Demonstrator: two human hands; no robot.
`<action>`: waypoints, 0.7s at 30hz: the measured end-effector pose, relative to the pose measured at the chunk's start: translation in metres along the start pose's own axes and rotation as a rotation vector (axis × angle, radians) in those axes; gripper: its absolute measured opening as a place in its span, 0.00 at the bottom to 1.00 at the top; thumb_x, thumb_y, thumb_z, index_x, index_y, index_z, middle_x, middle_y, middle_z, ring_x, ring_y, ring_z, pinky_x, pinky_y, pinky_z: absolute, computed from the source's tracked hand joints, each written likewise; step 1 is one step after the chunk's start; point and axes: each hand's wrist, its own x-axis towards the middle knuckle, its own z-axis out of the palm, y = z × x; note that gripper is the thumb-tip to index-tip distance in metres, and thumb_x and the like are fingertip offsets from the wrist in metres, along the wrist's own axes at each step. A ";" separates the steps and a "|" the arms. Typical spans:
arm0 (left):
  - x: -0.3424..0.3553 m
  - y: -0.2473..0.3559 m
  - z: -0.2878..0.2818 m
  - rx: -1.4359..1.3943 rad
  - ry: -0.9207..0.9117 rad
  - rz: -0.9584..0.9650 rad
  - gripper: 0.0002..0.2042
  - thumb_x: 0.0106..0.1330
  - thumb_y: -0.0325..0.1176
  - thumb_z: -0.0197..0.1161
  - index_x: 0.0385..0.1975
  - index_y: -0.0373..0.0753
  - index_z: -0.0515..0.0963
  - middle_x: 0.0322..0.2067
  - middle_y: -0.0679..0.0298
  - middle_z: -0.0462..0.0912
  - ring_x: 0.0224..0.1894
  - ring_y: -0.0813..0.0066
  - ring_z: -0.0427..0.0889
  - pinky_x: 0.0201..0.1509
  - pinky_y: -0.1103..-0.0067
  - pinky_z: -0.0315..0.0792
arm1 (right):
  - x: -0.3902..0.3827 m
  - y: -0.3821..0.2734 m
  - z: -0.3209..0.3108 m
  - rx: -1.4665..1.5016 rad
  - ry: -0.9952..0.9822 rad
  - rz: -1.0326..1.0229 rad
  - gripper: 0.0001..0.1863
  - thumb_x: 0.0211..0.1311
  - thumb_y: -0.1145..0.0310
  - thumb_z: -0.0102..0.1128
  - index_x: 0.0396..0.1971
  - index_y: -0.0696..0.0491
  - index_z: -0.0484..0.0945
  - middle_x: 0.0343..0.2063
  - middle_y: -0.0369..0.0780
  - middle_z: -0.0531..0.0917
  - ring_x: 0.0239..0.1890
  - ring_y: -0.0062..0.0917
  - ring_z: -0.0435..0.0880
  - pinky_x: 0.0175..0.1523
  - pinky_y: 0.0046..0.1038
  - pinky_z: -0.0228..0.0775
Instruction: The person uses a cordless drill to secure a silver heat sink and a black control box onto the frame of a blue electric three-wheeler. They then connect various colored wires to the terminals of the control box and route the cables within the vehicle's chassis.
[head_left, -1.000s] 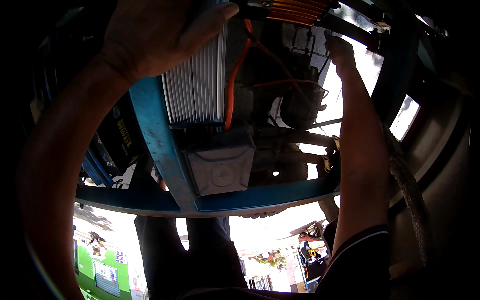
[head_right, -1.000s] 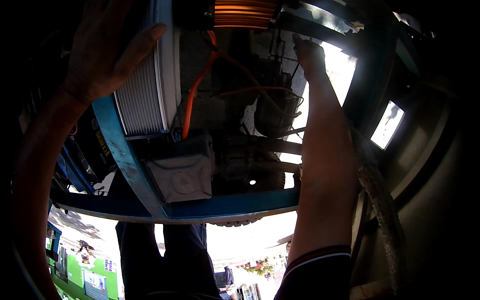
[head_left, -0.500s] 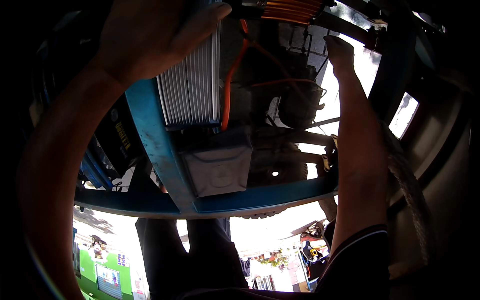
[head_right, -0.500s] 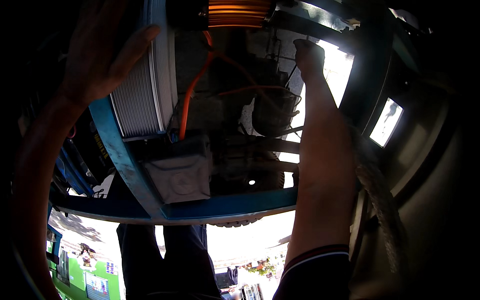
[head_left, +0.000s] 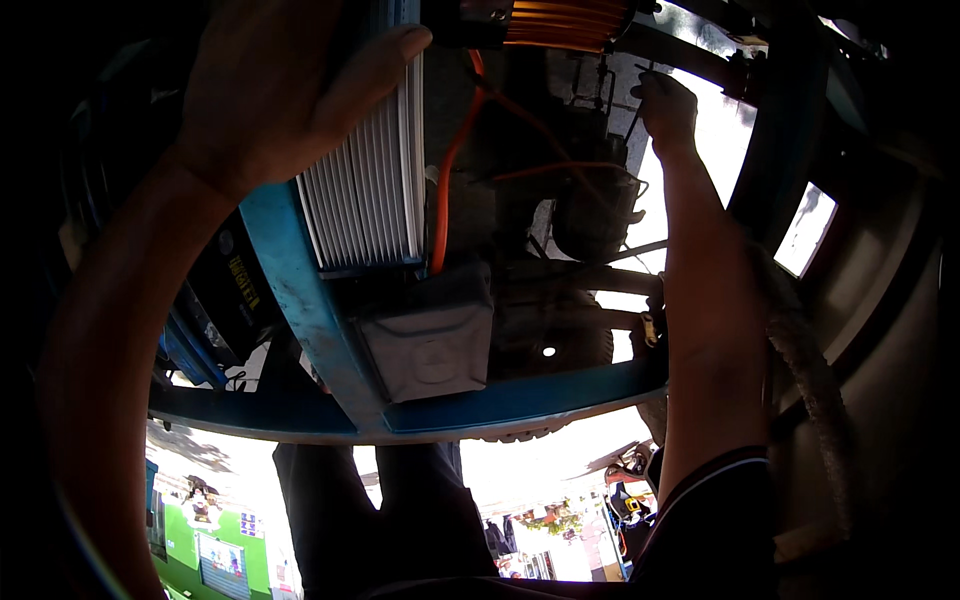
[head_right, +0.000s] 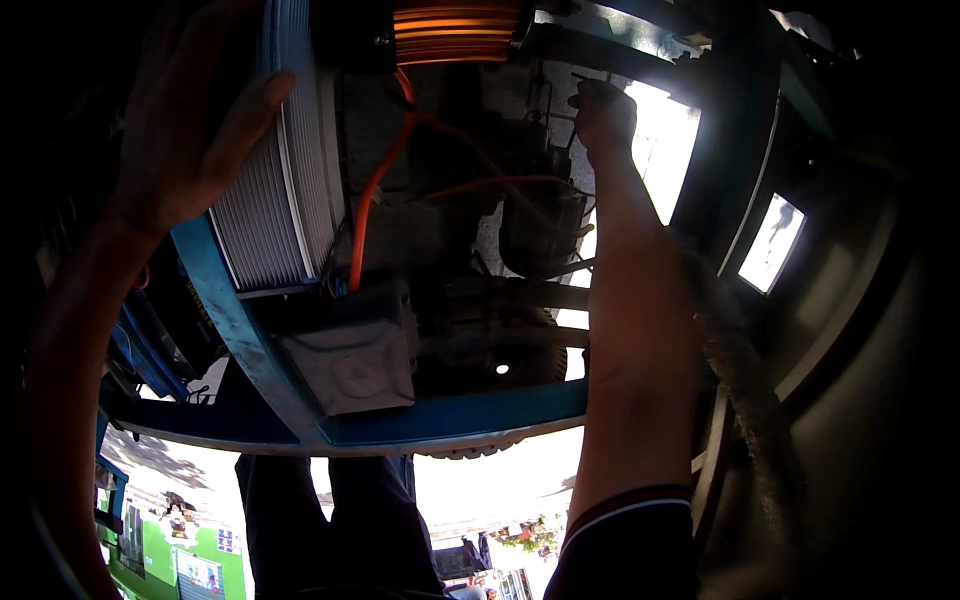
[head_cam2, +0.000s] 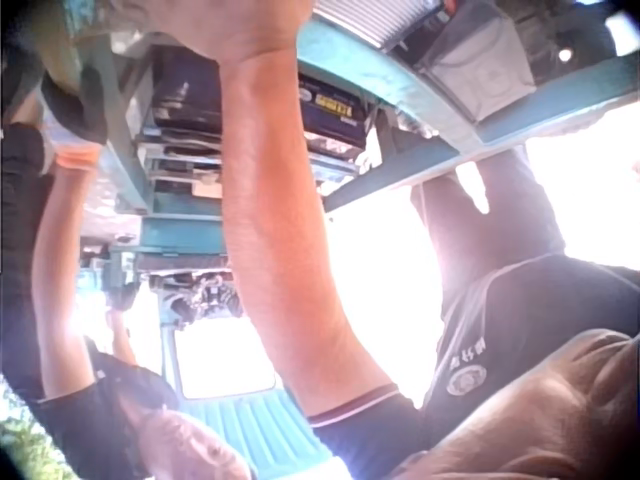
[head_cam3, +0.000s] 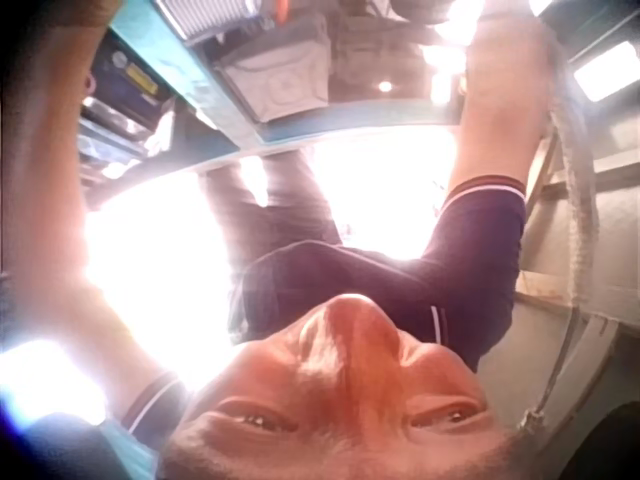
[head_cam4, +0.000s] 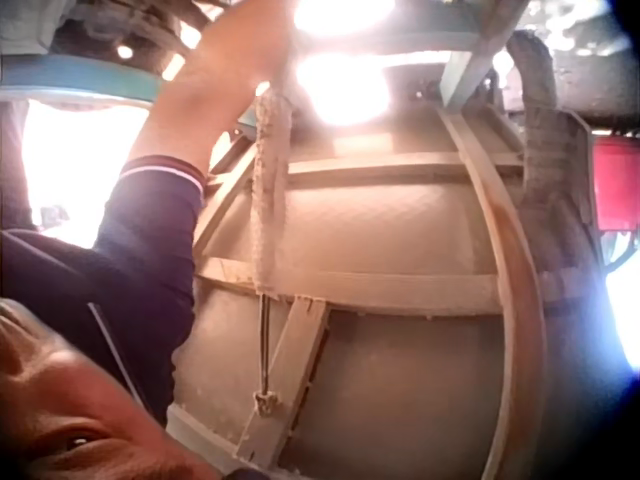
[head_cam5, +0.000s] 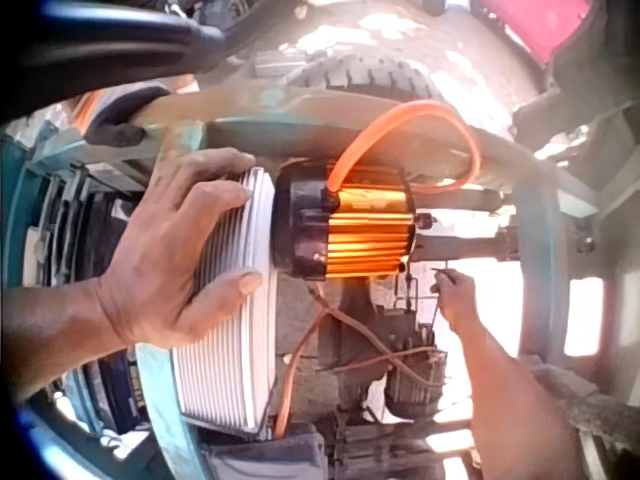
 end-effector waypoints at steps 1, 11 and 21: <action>0.000 0.001 -0.001 -0.011 0.001 0.001 0.27 0.67 0.54 0.56 0.55 0.38 0.68 0.57 0.43 0.69 0.62 0.47 0.69 0.65 0.54 0.65 | 0.004 0.006 -0.007 -0.105 0.122 -0.123 0.12 0.68 0.66 0.59 0.43 0.56 0.87 0.30 0.45 0.90 0.33 0.37 0.88 0.43 0.35 0.78; -0.003 -0.010 0.003 0.032 -0.059 0.012 0.27 0.69 0.55 0.55 0.55 0.38 0.67 0.56 0.43 0.68 0.60 0.48 0.70 0.63 0.54 0.66 | -0.003 0.065 -0.005 -0.312 0.194 -0.356 0.14 0.67 0.75 0.52 0.47 0.54 0.83 0.35 0.43 0.88 0.34 0.35 0.89 0.42 0.35 0.81; 0.001 -0.008 0.006 0.005 -0.002 0.037 0.27 0.68 0.55 0.56 0.55 0.37 0.68 0.56 0.42 0.68 0.59 0.48 0.71 0.62 0.56 0.67 | 0.013 0.071 0.001 -0.354 0.217 -0.407 0.14 0.66 0.75 0.54 0.48 0.51 0.83 0.32 0.42 0.89 0.35 0.36 0.89 0.43 0.36 0.81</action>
